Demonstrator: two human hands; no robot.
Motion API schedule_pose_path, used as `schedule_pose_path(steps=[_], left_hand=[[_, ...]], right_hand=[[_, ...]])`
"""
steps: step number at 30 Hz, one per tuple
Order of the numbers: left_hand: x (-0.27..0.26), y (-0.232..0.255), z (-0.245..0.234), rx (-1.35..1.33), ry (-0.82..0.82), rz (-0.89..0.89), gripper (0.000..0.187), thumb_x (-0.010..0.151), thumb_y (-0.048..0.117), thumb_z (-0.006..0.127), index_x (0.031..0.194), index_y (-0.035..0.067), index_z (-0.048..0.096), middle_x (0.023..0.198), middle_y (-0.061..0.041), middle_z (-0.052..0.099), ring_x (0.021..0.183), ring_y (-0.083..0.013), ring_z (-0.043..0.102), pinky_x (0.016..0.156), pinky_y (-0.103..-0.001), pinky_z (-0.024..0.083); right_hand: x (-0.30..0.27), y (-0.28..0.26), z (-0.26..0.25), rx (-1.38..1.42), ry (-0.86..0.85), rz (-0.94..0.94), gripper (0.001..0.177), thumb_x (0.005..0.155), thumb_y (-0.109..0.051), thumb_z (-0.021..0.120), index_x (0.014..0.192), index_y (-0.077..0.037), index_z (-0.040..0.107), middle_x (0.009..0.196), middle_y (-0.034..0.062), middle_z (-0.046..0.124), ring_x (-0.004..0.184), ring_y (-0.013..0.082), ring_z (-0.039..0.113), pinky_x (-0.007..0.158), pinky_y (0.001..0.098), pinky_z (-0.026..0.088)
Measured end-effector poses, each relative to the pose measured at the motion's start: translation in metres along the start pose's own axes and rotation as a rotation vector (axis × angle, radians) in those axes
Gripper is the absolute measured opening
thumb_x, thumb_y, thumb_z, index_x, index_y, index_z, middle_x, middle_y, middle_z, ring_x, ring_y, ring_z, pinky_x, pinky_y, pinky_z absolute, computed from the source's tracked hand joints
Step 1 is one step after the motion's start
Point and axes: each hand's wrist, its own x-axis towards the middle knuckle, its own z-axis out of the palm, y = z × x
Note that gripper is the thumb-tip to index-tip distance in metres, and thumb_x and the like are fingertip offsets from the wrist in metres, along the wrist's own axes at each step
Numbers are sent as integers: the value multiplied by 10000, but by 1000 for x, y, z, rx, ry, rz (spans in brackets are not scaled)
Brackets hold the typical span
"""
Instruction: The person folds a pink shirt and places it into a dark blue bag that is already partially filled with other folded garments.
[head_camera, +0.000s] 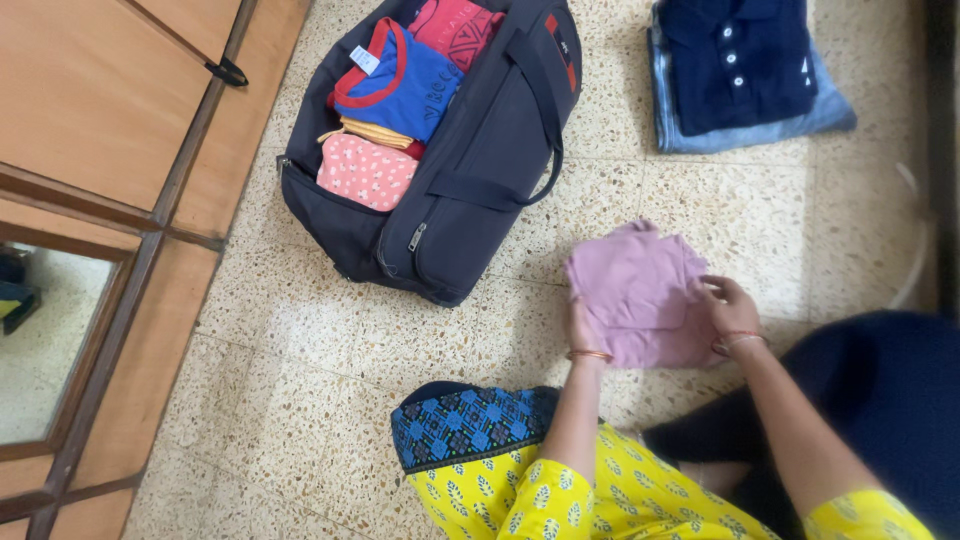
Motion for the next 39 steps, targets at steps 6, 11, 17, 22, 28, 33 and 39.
schedule_pose_path(steps=[6, 11, 17, 22, 28, 33, 39], left_hand=[[30, -27, -49, -578, 141, -223, 684, 904, 383, 420, 1500, 47, 431, 1494, -211, 504, 1359, -353, 533, 1106, -538, 468], [42, -39, -85, -484, 379, 39, 562, 844, 243, 553, 1339, -22, 520, 1262, -187, 573, 1090, -319, 535, 890, -505, 471], [48, -47, -107, -123, 622, 245, 382, 800, 102, 766, 1059, -157, 661, 947, -166, 613, 722, -264, 479, 584, -440, 426], [48, -38, -114, 213, 969, 211, 349, 797, 111, 688, 1109, -35, 637, 1041, -157, 708, 884, -273, 688, 776, -443, 585], [21, 18, -82, 952, 1279, 34, 592, 713, 100, 747, 1264, 22, 543, 1276, -186, 599, 1189, -347, 531, 1002, -526, 413], [-6, 14, -9, 1058, 153, 556, 592, 884, 135, 608, 1469, 98, 527, 1525, -114, 544, 1480, -308, 480, 1263, -493, 400], [-23, -29, 40, 1620, -425, 673, 814, 763, 254, 757, 1497, 71, 458, 1610, -168, 388, 1525, -381, 305, 1221, -575, 230]], right_hand=[[-6, -11, -3, -168, -132, -18, 735, 758, -253, 850, 1436, -134, 590, 1156, 208, 746, 961, 294, 738, 823, 397, 588], [6, -23, -36, -316, 44, 66, 533, 844, -195, 778, 1363, -226, 664, 1174, 136, 753, 953, 328, 740, 828, 443, 595], [-3, -29, -52, -593, 261, -228, 390, 935, -214, 796, 1310, -244, 695, 1345, 121, 670, 1189, 344, 646, 1041, 457, 527], [-20, -77, -39, -864, 18, -388, 1124, 475, -245, 938, 1495, -334, 474, 1614, 87, 359, 1484, 349, 332, 1145, 617, 219], [4, -28, -36, -649, 175, -412, 714, 785, -110, 786, 1456, -224, 574, 1538, 115, 506, 1399, 348, 502, 1162, 530, 389], [20, 8, -44, -200, 347, -293, 496, 808, -12, 750, 1291, -123, 719, 1288, 166, 657, 1100, 306, 674, 932, 417, 543], [25, 10, -48, 149, 207, -156, 333, 943, 3, 660, 1259, -79, 725, 1096, 76, 758, 936, 130, 698, 814, 274, 559]])
